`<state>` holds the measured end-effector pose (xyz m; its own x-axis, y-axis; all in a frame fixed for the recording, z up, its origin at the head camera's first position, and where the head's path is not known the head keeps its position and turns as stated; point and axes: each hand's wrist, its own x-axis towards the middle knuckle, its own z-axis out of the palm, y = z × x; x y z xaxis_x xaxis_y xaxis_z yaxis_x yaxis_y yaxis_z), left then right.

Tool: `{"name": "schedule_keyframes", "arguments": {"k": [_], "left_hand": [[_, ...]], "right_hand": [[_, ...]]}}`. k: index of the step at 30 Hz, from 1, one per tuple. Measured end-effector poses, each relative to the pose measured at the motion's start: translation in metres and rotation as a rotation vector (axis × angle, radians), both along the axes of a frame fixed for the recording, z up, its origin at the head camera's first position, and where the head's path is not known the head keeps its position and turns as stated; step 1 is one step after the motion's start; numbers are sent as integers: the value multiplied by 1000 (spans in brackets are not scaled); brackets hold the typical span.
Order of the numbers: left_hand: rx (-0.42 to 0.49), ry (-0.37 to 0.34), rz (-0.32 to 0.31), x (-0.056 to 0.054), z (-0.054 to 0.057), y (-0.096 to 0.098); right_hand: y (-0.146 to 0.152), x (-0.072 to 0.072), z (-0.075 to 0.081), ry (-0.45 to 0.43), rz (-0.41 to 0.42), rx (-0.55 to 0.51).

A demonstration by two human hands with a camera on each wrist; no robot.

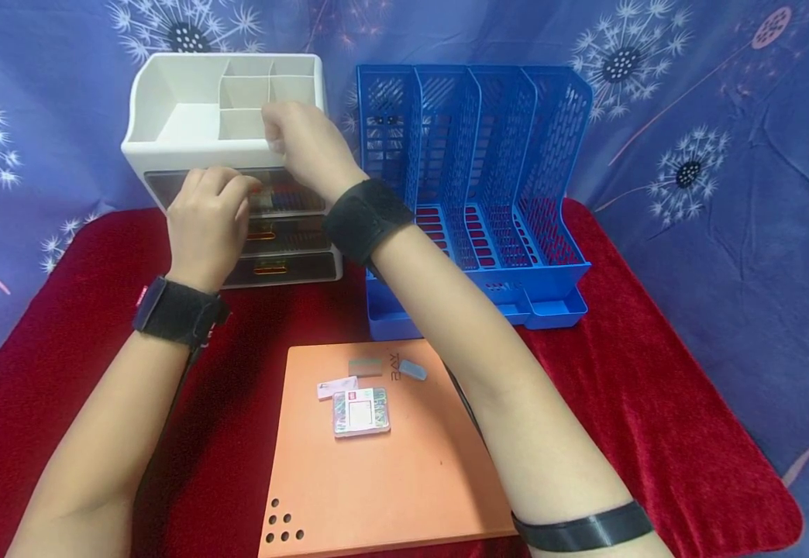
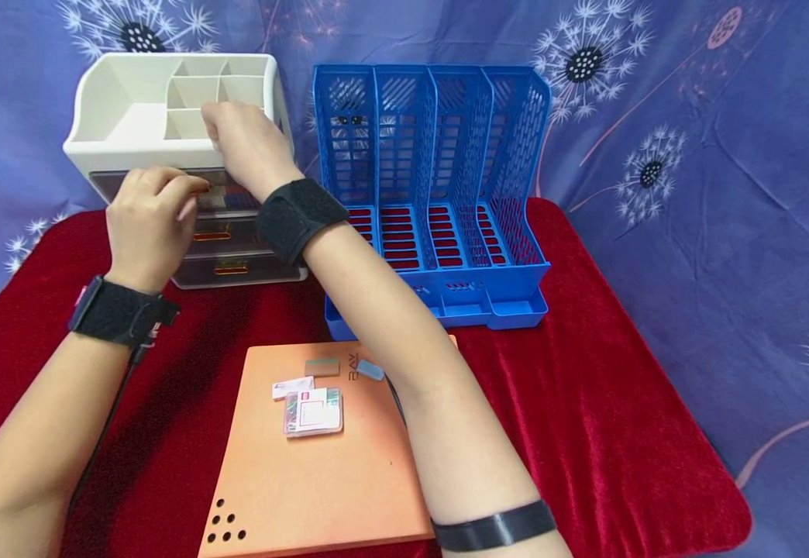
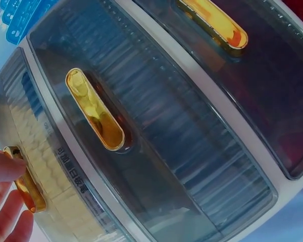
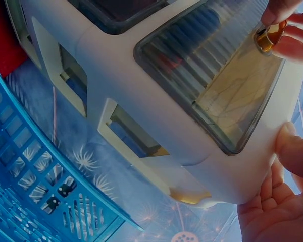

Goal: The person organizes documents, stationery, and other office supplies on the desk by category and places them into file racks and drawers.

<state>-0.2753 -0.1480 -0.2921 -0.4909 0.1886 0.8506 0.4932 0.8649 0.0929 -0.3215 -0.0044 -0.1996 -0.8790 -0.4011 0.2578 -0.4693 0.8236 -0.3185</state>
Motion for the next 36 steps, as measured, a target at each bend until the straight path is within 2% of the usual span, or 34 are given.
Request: {"name": "schedule_keyframes", "arguments": {"k": [10, 19, 26, 32, 36], "left_hand": [[-24, -20, 8, 1, 1, -3], [-31, 11, -8, 15, 1, -1], [-60, 11, -29, 22, -11, 0], [-95, -13, -21, 21, -22, -3], [-75, -20, -18, 18, -31, -4]], "right_hand": [[0, 0, 0, 9, -3, 10], [0, 0, 0, -6, -3, 1], [1, 1, -1, 6, 8, 4], [1, 1, 0, 4, 4, 9], [1, 1, 0, -9, 0, -5]]}}
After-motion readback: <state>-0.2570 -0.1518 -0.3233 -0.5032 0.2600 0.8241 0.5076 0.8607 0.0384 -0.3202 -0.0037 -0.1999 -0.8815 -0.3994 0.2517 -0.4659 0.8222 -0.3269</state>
